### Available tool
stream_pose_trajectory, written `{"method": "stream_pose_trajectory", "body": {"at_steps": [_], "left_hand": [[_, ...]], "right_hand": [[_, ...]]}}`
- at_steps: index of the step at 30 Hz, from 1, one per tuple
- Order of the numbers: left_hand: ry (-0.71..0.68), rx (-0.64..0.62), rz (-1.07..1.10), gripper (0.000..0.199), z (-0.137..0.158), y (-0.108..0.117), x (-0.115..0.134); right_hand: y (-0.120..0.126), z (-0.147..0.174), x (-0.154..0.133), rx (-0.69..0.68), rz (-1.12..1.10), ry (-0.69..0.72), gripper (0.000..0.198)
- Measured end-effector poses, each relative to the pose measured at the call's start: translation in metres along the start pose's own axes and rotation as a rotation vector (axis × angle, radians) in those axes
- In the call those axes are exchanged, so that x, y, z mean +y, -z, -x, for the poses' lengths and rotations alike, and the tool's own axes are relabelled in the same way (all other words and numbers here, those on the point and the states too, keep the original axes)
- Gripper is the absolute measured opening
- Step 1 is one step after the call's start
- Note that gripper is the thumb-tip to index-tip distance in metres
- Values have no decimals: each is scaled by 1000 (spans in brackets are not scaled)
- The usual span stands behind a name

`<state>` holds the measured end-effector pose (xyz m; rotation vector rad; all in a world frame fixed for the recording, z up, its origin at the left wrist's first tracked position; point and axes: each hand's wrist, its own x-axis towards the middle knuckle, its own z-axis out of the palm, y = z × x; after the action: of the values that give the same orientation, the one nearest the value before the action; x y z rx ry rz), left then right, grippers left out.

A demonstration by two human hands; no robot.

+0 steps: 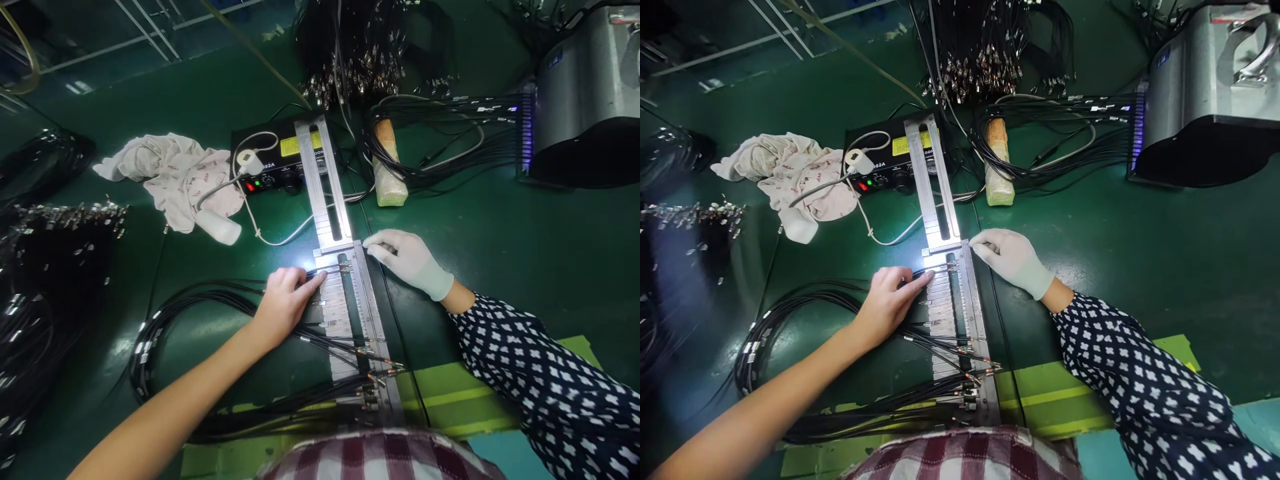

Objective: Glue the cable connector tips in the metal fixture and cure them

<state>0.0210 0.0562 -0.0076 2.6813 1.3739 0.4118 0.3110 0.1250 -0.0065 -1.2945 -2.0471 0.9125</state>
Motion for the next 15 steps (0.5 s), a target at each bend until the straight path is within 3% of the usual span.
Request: {"method": "stream_pose_trajectory", "body": {"at_steps": [5, 9, 15], "left_hand": [[27, -155, 131, 39, 0, 8, 2], [74, -199, 299, 30, 5, 20, 0], [166, -222, 267, 18, 28, 21, -3]], "right_hand": [[0, 0, 2, -3, 18, -28, 19], [4, 17, 4, -33, 10, -15, 21], [7, 40, 6, -25, 31, -18, 21]]}}
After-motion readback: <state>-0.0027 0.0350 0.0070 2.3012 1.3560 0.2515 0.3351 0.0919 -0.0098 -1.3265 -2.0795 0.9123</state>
